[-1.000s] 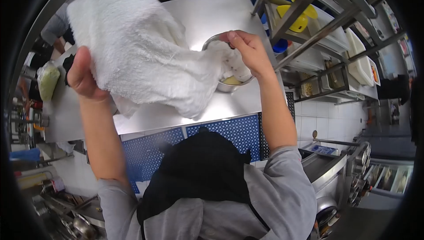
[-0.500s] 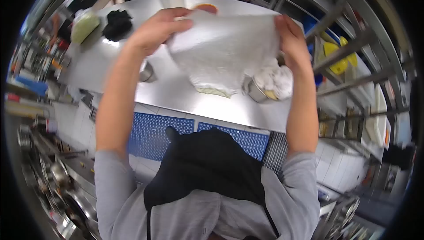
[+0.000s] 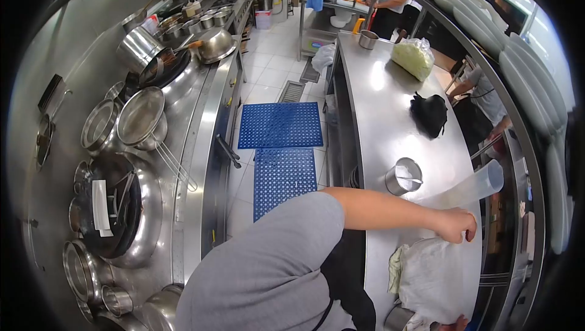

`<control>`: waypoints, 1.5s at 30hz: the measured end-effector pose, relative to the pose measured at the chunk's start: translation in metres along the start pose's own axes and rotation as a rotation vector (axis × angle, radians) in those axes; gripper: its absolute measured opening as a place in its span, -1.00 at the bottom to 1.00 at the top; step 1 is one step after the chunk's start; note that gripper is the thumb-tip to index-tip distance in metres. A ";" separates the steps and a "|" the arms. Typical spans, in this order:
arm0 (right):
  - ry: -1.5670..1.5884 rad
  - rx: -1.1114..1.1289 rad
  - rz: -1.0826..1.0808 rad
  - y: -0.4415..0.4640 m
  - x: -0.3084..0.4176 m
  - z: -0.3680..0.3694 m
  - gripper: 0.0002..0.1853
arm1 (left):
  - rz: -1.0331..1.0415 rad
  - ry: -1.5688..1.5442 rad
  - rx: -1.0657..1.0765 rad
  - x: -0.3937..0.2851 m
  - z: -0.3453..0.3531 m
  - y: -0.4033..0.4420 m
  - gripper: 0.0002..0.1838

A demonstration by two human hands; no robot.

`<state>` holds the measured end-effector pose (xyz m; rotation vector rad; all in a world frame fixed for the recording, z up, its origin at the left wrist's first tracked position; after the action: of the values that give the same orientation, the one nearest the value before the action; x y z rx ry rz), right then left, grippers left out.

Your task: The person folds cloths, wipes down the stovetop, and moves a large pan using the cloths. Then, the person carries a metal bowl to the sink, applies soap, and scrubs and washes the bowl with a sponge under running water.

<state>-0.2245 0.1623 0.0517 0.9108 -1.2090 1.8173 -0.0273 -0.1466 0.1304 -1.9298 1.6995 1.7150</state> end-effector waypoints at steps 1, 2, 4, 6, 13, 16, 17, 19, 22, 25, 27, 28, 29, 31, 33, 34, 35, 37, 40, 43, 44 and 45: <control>-0.128 -0.024 -0.151 0.040 0.002 -0.020 -0.44 | -0.042 -0.017 -0.003 0.003 -0.003 -0.002 -0.61; -0.252 -0.051 -0.305 0.061 0.009 -0.031 -0.46 | -0.080 -0.036 -0.003 0.005 -0.005 -0.003 -0.62; -0.257 0.008 -0.428 0.021 0.027 -0.002 -0.61 | -0.130 0.002 0.079 0.006 -0.003 -0.002 -0.61; -0.574 0.226 -0.646 0.003 0.039 0.033 -0.52 | -0.025 0.071 0.096 0.009 0.002 0.002 -0.63; -1.430 0.123 -1.144 -0.014 0.063 0.040 -0.59 | 0.218 0.119 0.022 0.008 -0.002 0.034 -0.59; -0.132 0.494 -0.489 -0.057 0.078 0.111 -0.43 | -0.257 -0.617 0.162 -0.011 -0.017 0.053 -0.26; -0.322 0.424 -0.225 0.017 0.039 0.071 -0.37 | -0.402 -0.484 0.263 -0.002 0.001 0.033 -0.28; -0.359 0.339 -0.228 -0.018 0.013 0.105 -0.41 | -0.530 -0.614 0.260 0.018 0.023 0.008 -0.31; -0.291 0.153 -0.087 -0.014 0.000 0.092 -0.51 | -0.755 -0.831 0.218 0.046 0.019 -0.006 -0.33; -0.054 0.418 -0.167 -0.028 0.012 0.106 -0.58 | -0.892 -1.014 0.112 0.050 0.019 -0.010 -0.43; -0.295 0.334 -0.103 -0.009 -0.020 0.093 -0.58 | -0.919 -0.841 0.158 0.056 0.025 -0.036 -0.50; -0.408 0.295 -0.096 -0.005 -0.024 0.093 -0.59 | -0.897 -0.787 0.165 0.059 0.027 -0.046 -0.52; -0.340 0.225 -0.114 -0.005 -0.019 0.088 -0.61 | -0.873 -0.737 0.173 0.061 0.030 -0.048 -0.55; -0.240 0.218 -0.131 0.004 -0.014 0.084 -0.58 | -0.879 -0.697 0.072 0.072 0.018 -0.044 -0.56; -0.203 0.106 -0.136 0.024 -0.016 0.069 -0.55 | -0.874 -0.505 0.008 0.074 0.006 -0.041 -0.59; -0.215 0.000 -0.136 0.037 -0.019 0.060 -0.52 | -0.831 -0.453 -0.102 0.072 -0.002 -0.038 -0.60; -0.227 -0.105 -0.133 0.047 -0.021 0.049 -0.50 | -0.789 -0.401 -0.212 0.069 -0.010 -0.037 -0.61; -0.181 -0.142 -0.188 0.030 -0.012 0.055 -0.43 | -0.676 -0.374 -0.333 0.064 -0.021 -0.031 -0.62; -0.361 -0.299 -0.363 0.006 0.010 0.060 -0.38 | -0.473 -0.428 -0.306 0.051 -0.026 -0.015 -0.61; -0.408 -0.059 -0.422 0.016 0.019 0.071 -0.38 | -0.255 -0.447 -0.169 0.025 -0.029 0.008 -0.52; -0.380 0.096 -0.413 0.018 0.019 0.077 -0.38 | -0.251 -0.357 -0.105 0.019 -0.029 0.012 -0.52; -0.568 0.245 -0.483 0.006 0.019 0.091 -0.36 | -0.245 -0.269 -0.042 0.009 -0.031 0.016 -0.53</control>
<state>-0.2252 0.0787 0.0923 1.7733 -0.9700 1.3667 -0.0204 -0.1787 0.1446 -1.7407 1.2897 1.8281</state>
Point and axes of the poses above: each hand's wrist, its own y-axis towards the middle knuckle, its own z-axis out of the palm, x = y × z, the point moved 8 cm from there along y, towards the middle knuckle, and after that the axes turned 11 degrees about -x, right-handed, at the moved point
